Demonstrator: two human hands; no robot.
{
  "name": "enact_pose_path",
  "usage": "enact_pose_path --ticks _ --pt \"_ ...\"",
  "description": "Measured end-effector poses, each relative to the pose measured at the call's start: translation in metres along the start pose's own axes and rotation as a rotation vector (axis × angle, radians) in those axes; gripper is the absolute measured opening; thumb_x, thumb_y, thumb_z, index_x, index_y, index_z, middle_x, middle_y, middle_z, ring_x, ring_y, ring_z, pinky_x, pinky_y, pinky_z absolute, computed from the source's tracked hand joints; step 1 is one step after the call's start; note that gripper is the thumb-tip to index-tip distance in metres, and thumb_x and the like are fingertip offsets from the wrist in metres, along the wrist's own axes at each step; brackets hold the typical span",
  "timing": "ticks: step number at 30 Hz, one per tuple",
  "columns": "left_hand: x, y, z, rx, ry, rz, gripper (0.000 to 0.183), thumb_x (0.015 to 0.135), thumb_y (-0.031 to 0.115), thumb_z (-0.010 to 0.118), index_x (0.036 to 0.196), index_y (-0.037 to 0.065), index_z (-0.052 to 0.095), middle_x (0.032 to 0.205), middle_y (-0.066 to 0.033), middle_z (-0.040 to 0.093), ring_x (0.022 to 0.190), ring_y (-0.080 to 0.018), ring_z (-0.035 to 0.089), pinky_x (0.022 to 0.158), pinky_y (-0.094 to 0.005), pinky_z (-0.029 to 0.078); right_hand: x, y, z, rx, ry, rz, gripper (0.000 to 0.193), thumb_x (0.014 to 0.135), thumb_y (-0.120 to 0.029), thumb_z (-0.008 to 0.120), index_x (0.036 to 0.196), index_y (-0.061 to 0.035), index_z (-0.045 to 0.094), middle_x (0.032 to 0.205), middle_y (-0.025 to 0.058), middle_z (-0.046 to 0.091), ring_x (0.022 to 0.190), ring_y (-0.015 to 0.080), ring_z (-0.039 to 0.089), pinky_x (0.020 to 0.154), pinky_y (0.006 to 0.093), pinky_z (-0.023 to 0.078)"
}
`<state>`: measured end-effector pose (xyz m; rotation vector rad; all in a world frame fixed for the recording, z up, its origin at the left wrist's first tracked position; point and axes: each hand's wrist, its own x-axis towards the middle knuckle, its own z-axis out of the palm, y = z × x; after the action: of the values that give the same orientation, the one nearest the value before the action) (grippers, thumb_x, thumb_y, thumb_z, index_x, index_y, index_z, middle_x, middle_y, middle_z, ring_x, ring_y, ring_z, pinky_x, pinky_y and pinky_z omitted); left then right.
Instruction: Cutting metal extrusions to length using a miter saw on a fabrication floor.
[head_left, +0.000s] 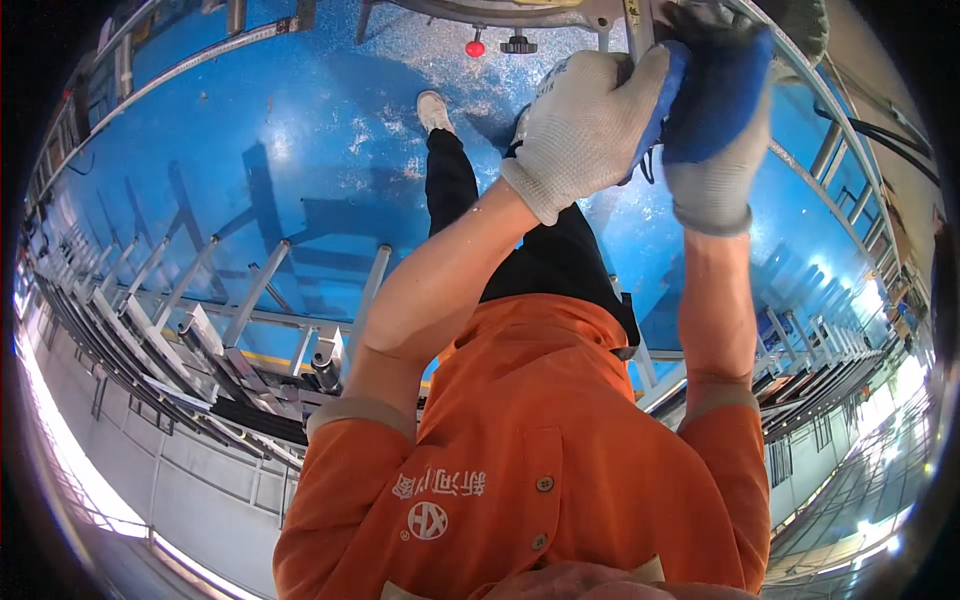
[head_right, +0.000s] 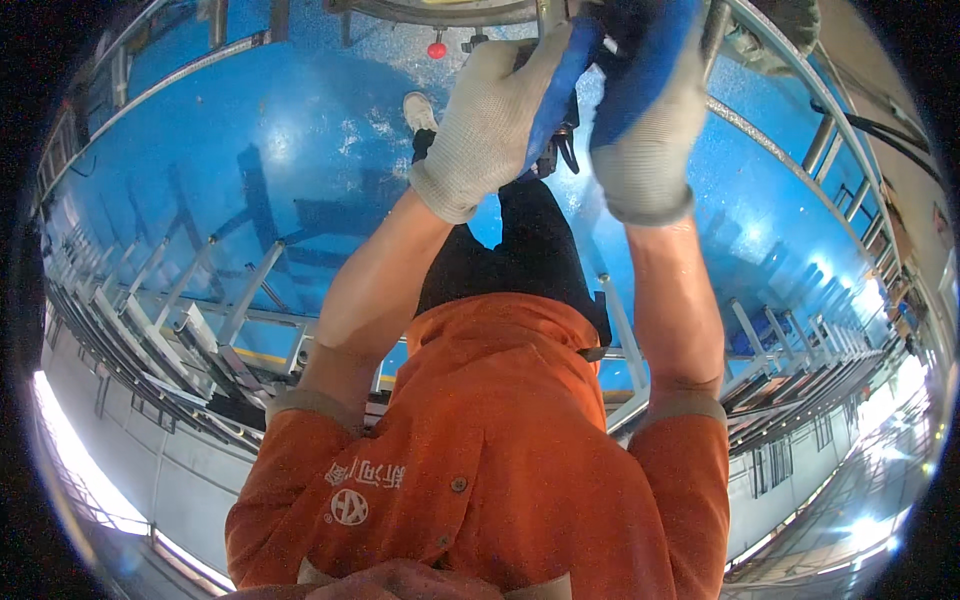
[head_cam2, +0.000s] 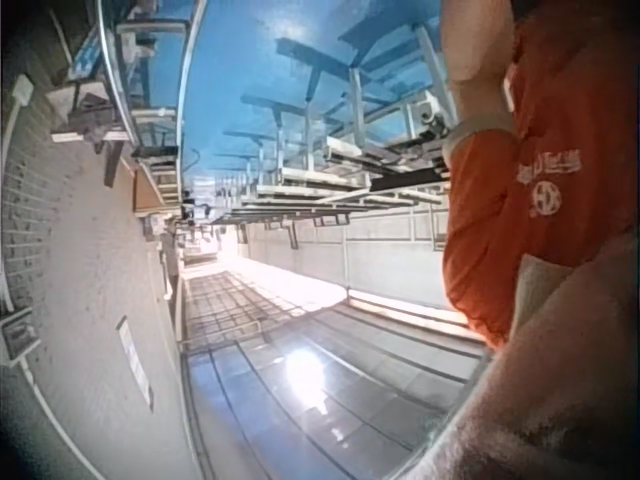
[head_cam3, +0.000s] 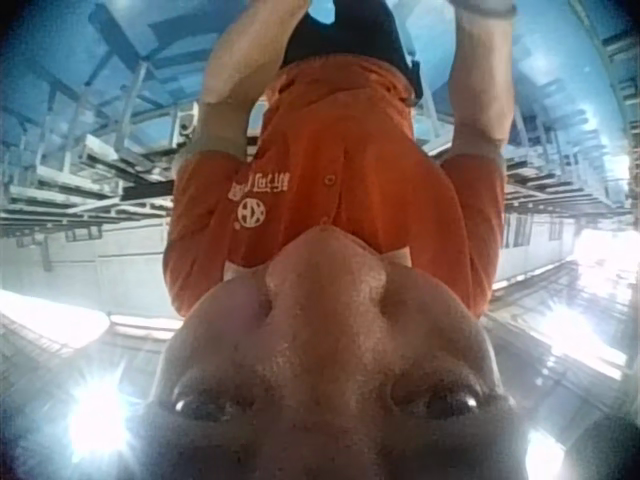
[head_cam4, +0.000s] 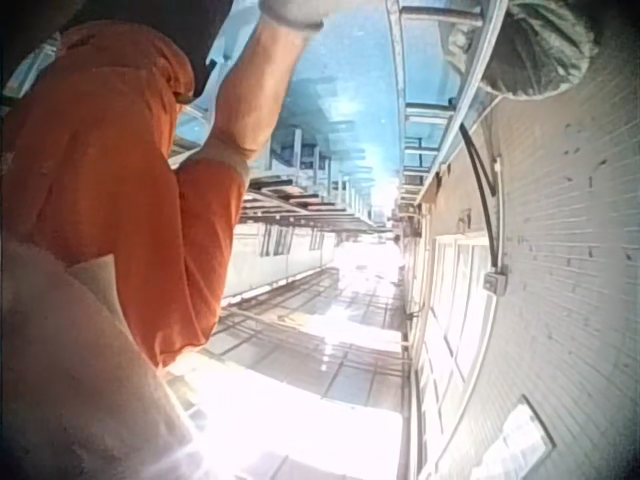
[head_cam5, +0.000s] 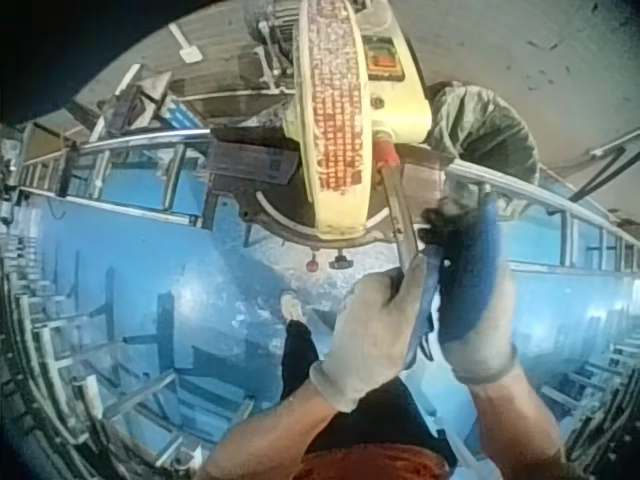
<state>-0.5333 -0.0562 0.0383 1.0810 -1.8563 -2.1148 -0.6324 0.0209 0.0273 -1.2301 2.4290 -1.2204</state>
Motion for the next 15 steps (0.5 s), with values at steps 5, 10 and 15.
enact_pose_path --ticks 5,10,15 --pt "-0.002 0.008 -0.002 0.01 0.019 0.018 0.051 0.1 0.041 0.05 0.07 0.001 0.064 0.051 -0.0049 0.051 0.043 -0.0115 0.042 0.041 -0.0264 0.033 0.003 -0.011 0.005 0.017 0.065 0.039 0.042 0.097 -0.009 0.053 0.137 0.0011 0.046 0.12 0.0151 0.059 0.102 0.0233 0.059 0.092 0.0313 0.047" --pt "-0.001 0.01 -0.005 0.064 -0.006 -0.001 0.053 0.097 0.041 0.05 0.065 0.0 0.059 0.051 -0.0089 0.052 0.042 -0.0213 0.043 0.043 -0.033 0.039 0.002 -0.012 0.002 0.077 0.109 0.037 0.039 0.096 -0.01 0.055 0.133 -0.0003 0.05 0.117 0.014 0.062 0.099 0.0218 0.061 0.087 0.0297 0.049" --pt "0.002 0.006 -0.004 0.063 -0.045 0.09 0.056 0.098 0.041 0.048 0.063 -0.001 0.059 0.053 -0.0093 0.055 0.041 -0.0193 0.042 0.041 -0.0325 0.037 -0.004 -0.014 -0.007 0.349 0.16 0.07 0.036 0.096 -0.01 0.057 0.131 -0.0036 0.053 0.116 0.0101 0.066 0.094 0.0192 0.065 0.081 0.025 0.052"
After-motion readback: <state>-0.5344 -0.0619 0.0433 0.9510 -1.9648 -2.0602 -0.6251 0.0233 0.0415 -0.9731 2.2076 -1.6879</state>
